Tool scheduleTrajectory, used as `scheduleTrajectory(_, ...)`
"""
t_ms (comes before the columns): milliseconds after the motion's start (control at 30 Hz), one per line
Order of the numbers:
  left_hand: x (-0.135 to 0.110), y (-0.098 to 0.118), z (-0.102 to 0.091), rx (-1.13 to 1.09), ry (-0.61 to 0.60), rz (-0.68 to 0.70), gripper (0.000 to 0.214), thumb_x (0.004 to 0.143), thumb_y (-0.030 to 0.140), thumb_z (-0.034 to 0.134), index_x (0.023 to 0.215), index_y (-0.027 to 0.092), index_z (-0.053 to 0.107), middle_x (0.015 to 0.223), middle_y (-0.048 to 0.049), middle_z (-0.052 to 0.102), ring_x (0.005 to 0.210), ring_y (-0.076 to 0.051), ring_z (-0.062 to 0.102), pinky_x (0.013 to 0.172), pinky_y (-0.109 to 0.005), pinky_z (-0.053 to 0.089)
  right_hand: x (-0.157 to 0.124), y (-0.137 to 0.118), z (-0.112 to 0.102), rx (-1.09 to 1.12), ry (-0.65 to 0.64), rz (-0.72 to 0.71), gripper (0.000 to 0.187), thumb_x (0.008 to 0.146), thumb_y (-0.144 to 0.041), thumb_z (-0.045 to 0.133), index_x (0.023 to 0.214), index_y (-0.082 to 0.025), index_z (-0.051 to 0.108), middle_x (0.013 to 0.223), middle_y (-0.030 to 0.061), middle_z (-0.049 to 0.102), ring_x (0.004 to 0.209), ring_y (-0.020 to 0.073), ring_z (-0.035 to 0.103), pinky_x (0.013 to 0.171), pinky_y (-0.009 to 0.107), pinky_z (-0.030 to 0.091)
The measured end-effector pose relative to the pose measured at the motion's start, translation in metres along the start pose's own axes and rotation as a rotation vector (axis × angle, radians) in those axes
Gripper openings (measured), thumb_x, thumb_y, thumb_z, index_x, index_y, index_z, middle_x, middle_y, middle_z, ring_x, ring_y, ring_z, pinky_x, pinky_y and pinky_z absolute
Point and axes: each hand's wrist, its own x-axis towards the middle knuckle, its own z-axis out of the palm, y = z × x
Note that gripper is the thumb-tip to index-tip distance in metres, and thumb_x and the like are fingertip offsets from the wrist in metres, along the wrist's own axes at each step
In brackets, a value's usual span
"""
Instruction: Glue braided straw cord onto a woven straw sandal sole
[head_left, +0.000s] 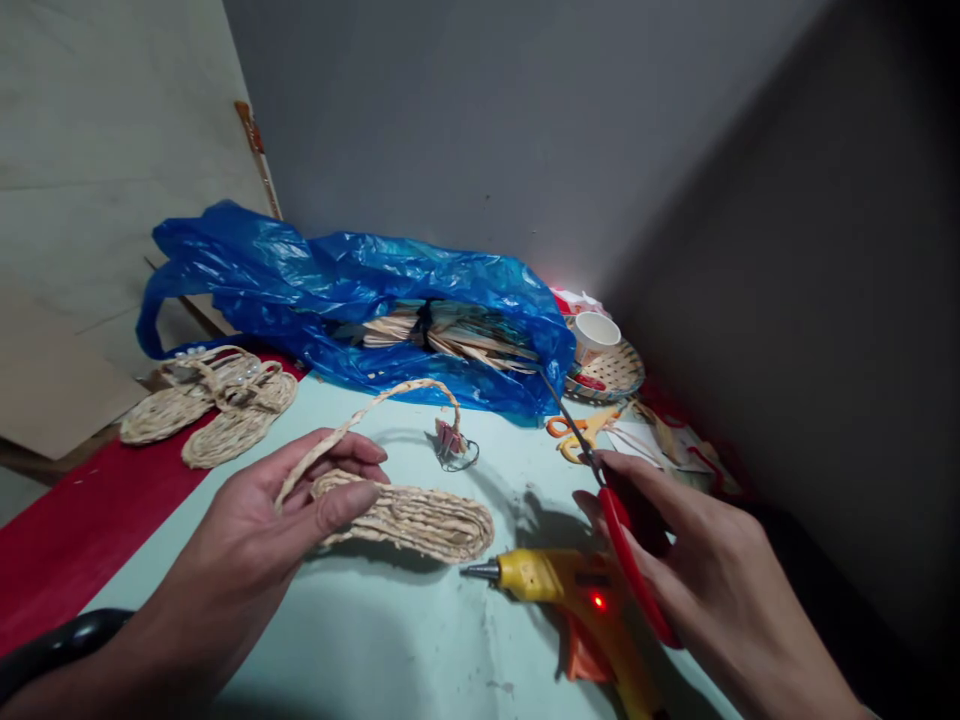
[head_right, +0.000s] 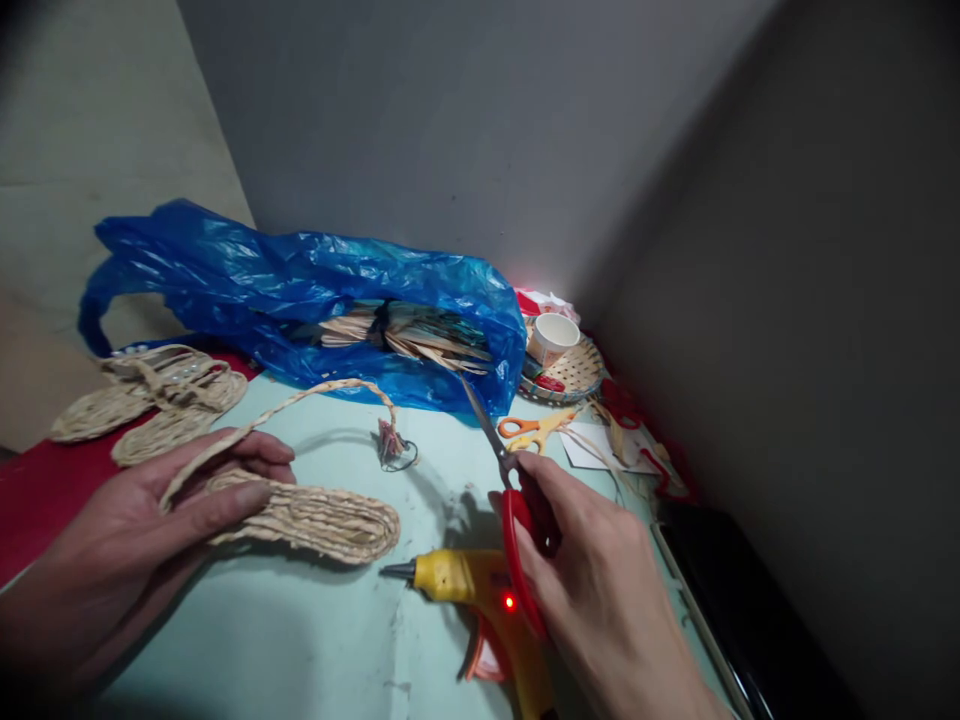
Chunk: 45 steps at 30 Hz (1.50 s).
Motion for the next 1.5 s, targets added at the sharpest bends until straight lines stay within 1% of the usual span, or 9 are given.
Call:
scheduleTrajectory(133,0.002,-0.003,0.000,-0.104,-0.024,-0.082,0.036,0.076,0.054,0.089,0.095,0.027,0.076,0.086,0.0021,0.072,0.073,-0.014,0.063,0.059,-0.015,0.054,0.001,-0.004,-0.003,0.016,-0.056,-0.037,0.028,0.092,-0.020,0.050,0.104,-0.013,0.075,0.077,0.0087,0.082,0.050,0.0175,0.072,0.044,0.022,0.057)
scheduleTrajectory(333,0.001,-0.005,-0.001,-0.347,-0.096,-0.242,0.037,0.075,0.047,0.092,0.100,0.028,0.074,0.083,0.0016,0.072,0.077,-0.017,0.068,0.064,-0.020,0.060,-0.002,-0.018,-0.010,0.226,-0.191,-0.065,0.013,0.095,-0.023,0.061,0.102,-0.026,0.072,0.089,0.0011,0.083,0.061,0.0162,0.076,0.049,0.018,0.057)
scheduleTrajectory(467,0.001,-0.005,0.000,-0.411,-0.139,-0.300,0.034,0.076,0.042,0.093,0.102,0.029,0.075,0.083,0.0017,0.072,0.075,-0.017,0.069,0.064,-0.022,0.061,-0.004,-0.028,-0.007,0.390,-0.269,0.119,0.007,0.095,-0.031,0.068,0.100,-0.027,0.070,0.076,-0.0017,0.076,0.060,0.0172,0.071,0.049,0.021,0.056)
scheduleTrajectory(700,-0.002,-0.002,0.012,-0.489,-0.224,-0.309,0.028,0.078,0.038,0.092,0.100,0.028,0.077,0.081,0.0014,0.076,0.077,-0.018,0.075,0.066,-0.021,0.064,-0.005,-0.048,0.013,0.987,-0.312,0.561,0.035,0.076,-0.028,0.088,0.106,-0.026,0.070,0.085,-0.0021,0.072,0.073,0.0157,0.069,0.066,0.023,0.060)
scheduleTrajectory(867,-0.005,-0.006,0.018,-0.641,-0.152,-0.248,0.050,0.078,0.051,0.089,0.123,0.033,0.075,0.123,-0.0057,0.081,0.116,-0.032,0.076,0.095,-0.039,0.067,-0.007,-0.055,0.020,1.106,-0.167,0.649,0.039,0.072,-0.025,0.094,0.101,-0.025,0.068,0.076,-0.0057,0.065,0.070,0.0122,0.063,0.069,0.021,0.055)
scheduleTrajectory(1067,-0.020,-0.005,0.043,-0.566,-0.299,-0.246,0.037,0.078,0.035,0.088,0.113,0.028,0.080,0.128,-0.0048,0.081,0.129,-0.034,0.070,0.101,-0.040,0.064,-0.009,-0.053,0.018,1.067,-0.146,0.601,0.038,0.075,-0.030,0.092,0.103,-0.025,0.066,0.080,-0.0040,0.068,0.073,0.0144,0.064,0.069,0.023,0.055)
scheduleTrajectory(1200,-0.032,0.004,0.055,-0.421,-0.224,-0.328,0.020,0.079,0.037,0.087,0.091,0.022,0.082,0.101,-0.0078,0.086,0.104,-0.032,0.079,0.089,-0.039,0.066,-0.013,-0.050,0.020,0.977,-0.241,0.462,0.031,0.080,-0.027,0.089,0.103,-0.025,0.067,0.082,-0.0036,0.071,0.073,0.0139,0.066,0.067,0.020,0.054)
scheduleTrajectory(1333,-0.035,0.008,0.058,-0.329,-0.213,-0.349,0.022,0.068,0.031,0.093,0.087,0.023,0.084,0.094,-0.0056,0.086,0.085,-0.027,0.079,0.070,-0.031,0.064,-0.013,-0.049,0.022,0.949,-0.188,0.384,0.029,0.085,-0.022,0.082,0.109,-0.026,0.067,0.089,-0.0023,0.072,0.076,0.0144,0.070,0.067,0.020,0.055)
scheduleTrajectory(1500,-0.035,0.009,0.064,-0.250,-0.221,-0.331,0.027,0.065,0.029,0.093,0.091,0.026,0.085,0.094,-0.0028,0.087,0.085,-0.025,0.080,0.079,-0.030,0.064,-0.012,-0.048,0.027,0.977,-0.130,0.314,0.037,0.080,-0.004,0.069,0.111,-0.024,0.066,0.093,-0.0022,0.073,0.081,0.0125,0.071,0.075,0.020,0.058)
